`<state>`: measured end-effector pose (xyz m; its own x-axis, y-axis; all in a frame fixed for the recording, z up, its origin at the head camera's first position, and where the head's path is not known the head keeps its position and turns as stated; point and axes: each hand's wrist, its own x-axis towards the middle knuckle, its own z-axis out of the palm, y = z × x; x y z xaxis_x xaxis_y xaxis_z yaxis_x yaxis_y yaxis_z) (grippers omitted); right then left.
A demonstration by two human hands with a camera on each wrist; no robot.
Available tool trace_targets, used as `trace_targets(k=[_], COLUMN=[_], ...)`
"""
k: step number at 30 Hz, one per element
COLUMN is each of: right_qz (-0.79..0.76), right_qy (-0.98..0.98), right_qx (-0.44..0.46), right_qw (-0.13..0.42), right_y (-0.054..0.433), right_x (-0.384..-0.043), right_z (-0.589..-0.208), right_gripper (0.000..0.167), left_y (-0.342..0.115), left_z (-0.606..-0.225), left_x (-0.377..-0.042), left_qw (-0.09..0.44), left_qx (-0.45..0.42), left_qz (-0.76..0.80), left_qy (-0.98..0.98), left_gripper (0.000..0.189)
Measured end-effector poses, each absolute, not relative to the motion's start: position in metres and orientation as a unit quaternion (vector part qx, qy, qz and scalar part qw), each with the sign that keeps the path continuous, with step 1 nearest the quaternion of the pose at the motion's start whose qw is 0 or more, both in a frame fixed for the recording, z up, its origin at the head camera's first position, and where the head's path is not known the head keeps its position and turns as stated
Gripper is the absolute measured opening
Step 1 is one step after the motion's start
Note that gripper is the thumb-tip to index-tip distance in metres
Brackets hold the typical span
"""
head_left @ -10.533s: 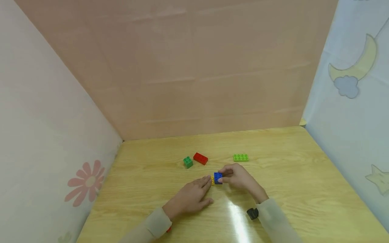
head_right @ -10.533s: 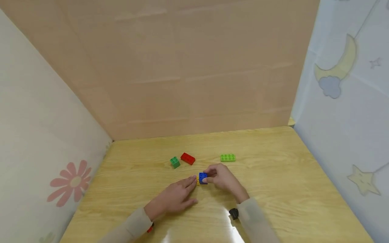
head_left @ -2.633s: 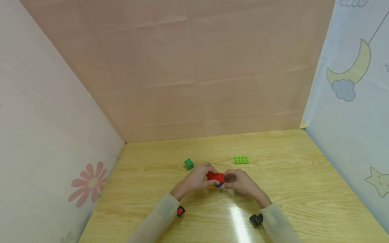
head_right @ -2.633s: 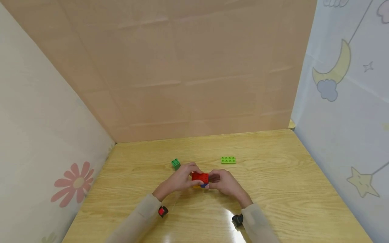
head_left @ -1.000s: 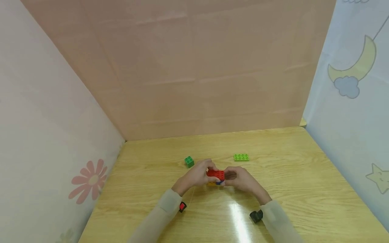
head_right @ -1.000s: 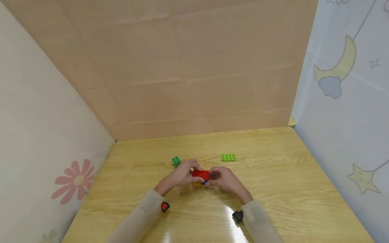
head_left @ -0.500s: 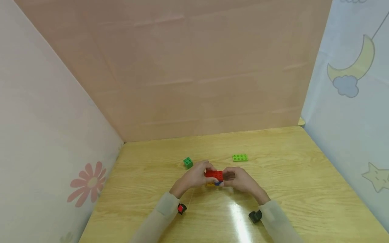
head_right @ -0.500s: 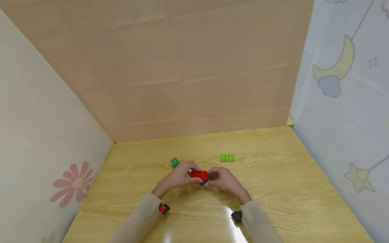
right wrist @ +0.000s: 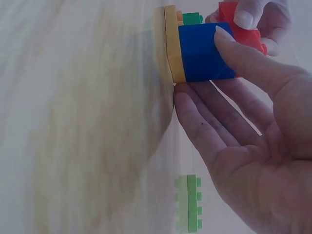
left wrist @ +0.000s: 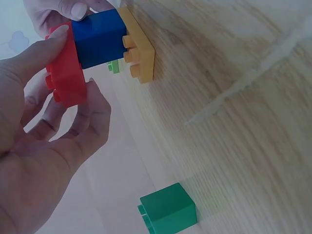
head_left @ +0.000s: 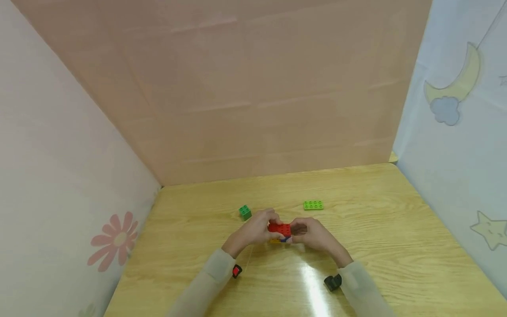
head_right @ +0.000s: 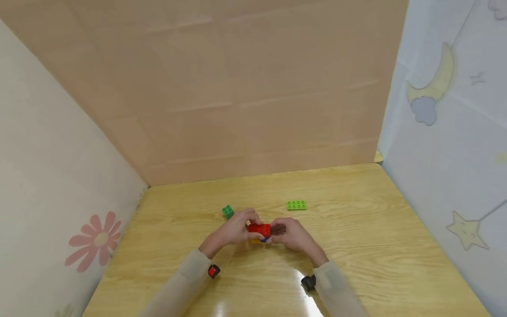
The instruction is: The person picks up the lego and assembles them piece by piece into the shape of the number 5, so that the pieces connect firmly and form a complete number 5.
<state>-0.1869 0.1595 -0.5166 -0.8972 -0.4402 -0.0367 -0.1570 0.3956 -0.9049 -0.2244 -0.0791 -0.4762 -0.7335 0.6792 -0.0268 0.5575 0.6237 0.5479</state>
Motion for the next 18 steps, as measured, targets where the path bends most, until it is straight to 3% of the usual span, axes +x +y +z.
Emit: trace_targets(k=[18], right_qz=[-0.512], right_qy=[0.826], right_qx=[-0.183], right_qw=[0.149], right_y=[0.1631], right_x=[-0.1911], right_z=[-0.5092], right_gripper=[0.02], left_y=[-0.07], left_z=[-0.4705], left_x=[-0.2265], left_qw=[0.152], left_qx=[0.306], left_qz=[0.281], left_qy=[0.897], left_gripper=[0.03])
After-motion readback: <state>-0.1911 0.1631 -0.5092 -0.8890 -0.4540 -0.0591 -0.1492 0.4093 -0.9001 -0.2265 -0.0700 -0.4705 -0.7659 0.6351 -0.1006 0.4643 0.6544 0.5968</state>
